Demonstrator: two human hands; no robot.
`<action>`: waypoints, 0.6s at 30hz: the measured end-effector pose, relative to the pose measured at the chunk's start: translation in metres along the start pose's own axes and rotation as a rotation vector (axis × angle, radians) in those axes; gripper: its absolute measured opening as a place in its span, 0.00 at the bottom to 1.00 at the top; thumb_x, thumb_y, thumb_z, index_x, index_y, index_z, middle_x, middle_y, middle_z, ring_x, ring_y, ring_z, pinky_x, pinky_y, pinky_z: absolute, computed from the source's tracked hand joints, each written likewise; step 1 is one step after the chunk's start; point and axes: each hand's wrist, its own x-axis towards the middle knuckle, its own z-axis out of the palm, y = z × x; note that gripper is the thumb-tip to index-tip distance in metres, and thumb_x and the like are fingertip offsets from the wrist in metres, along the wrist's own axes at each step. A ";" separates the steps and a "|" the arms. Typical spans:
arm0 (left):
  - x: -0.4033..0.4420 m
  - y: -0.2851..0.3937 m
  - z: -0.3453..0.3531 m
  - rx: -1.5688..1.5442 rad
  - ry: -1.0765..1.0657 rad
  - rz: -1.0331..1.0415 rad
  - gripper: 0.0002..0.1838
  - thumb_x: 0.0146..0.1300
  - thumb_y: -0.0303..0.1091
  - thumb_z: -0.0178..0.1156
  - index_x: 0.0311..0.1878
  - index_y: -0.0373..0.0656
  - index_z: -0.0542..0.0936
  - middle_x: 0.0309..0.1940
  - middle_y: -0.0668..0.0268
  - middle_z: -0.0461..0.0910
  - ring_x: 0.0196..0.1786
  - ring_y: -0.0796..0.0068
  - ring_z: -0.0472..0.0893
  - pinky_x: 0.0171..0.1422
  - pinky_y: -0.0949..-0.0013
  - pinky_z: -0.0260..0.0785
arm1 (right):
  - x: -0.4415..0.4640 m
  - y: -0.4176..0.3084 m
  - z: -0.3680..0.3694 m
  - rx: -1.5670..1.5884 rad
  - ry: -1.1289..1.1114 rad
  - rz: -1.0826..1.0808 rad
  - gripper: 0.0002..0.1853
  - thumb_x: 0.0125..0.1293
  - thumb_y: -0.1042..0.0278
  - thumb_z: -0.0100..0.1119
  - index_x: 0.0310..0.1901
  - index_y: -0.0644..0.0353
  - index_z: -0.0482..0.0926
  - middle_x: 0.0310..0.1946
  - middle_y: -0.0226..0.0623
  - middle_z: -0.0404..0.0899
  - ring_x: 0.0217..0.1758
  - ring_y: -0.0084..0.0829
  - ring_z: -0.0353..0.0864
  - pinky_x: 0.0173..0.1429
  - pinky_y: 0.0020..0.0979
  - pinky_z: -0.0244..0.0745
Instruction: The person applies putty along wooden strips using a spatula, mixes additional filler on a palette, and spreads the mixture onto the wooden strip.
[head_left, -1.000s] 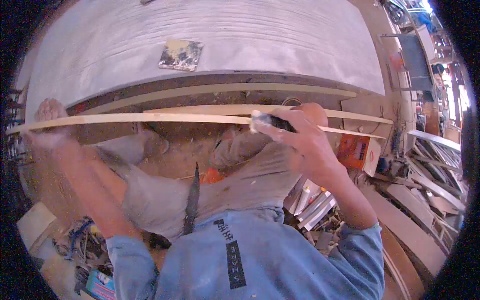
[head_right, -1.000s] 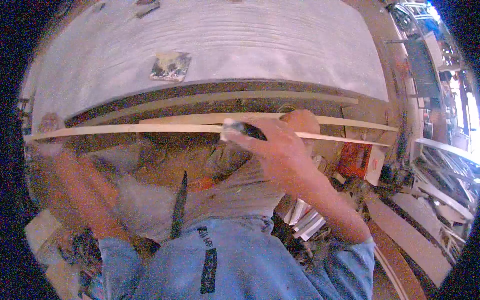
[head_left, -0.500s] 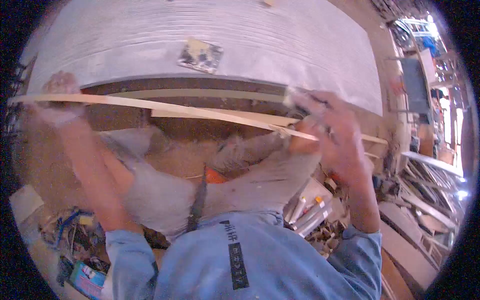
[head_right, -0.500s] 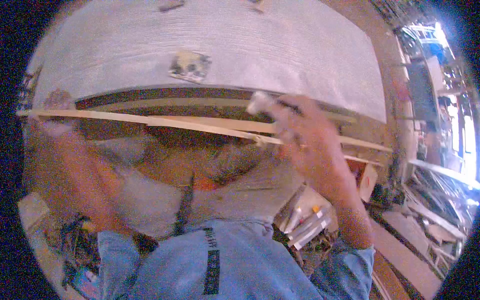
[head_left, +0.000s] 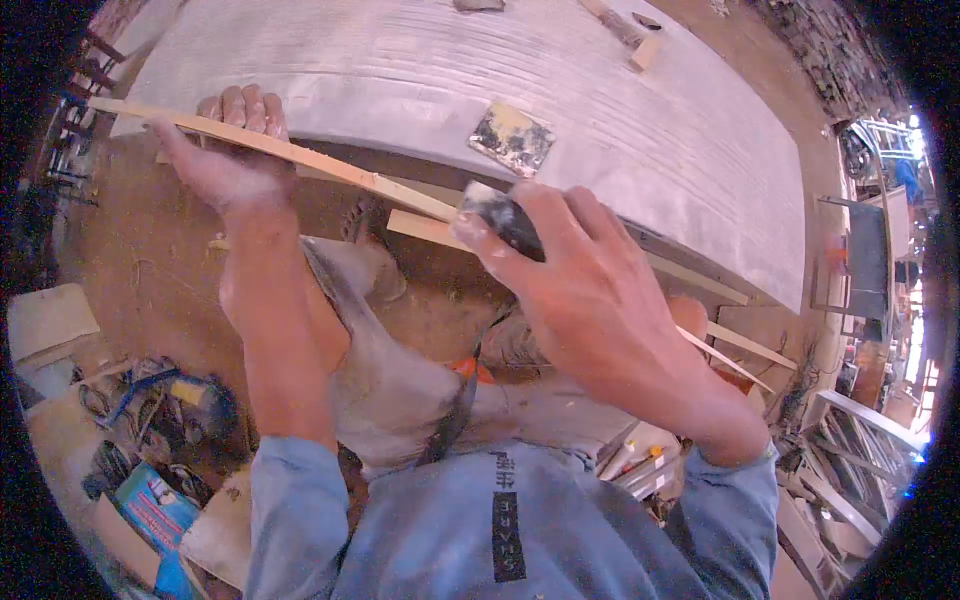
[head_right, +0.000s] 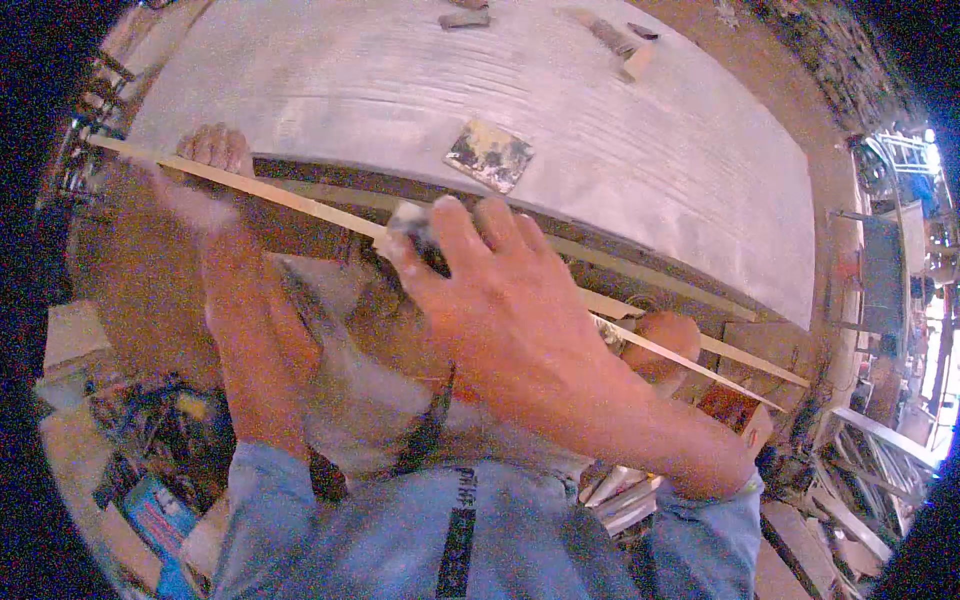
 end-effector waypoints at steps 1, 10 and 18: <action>0.008 0.001 -0.009 -0.001 0.003 -0.002 0.36 0.67 0.73 0.46 0.20 0.49 0.62 0.15 0.67 0.61 0.19 0.69 0.60 0.21 0.68 0.57 | -0.005 0.001 -0.004 -0.017 -0.064 0.029 0.28 0.57 0.70 0.57 0.62 0.58 0.75 0.50 0.48 0.70 0.53 0.47 0.72 0.57 0.42 0.74; 0.021 -0.007 -0.025 -0.011 -0.306 -0.038 0.36 0.67 0.72 0.47 0.21 0.47 0.62 0.16 0.67 0.61 0.21 0.71 0.61 0.22 0.69 0.58 | -0.057 0.021 -0.010 -0.029 -0.198 0.136 0.27 0.58 0.73 0.55 0.63 0.56 0.76 0.53 0.50 0.69 0.55 0.49 0.71 0.57 0.44 0.75; 0.047 -0.009 -0.037 0.135 -0.070 0.081 0.36 0.63 0.74 0.50 0.32 0.42 0.69 0.28 0.58 0.73 0.32 0.61 0.75 0.47 0.51 0.77 | -0.112 0.040 -0.011 -0.029 -0.258 0.258 0.28 0.57 0.75 0.56 0.62 0.56 0.77 0.58 0.53 0.69 0.55 0.51 0.72 0.59 0.46 0.74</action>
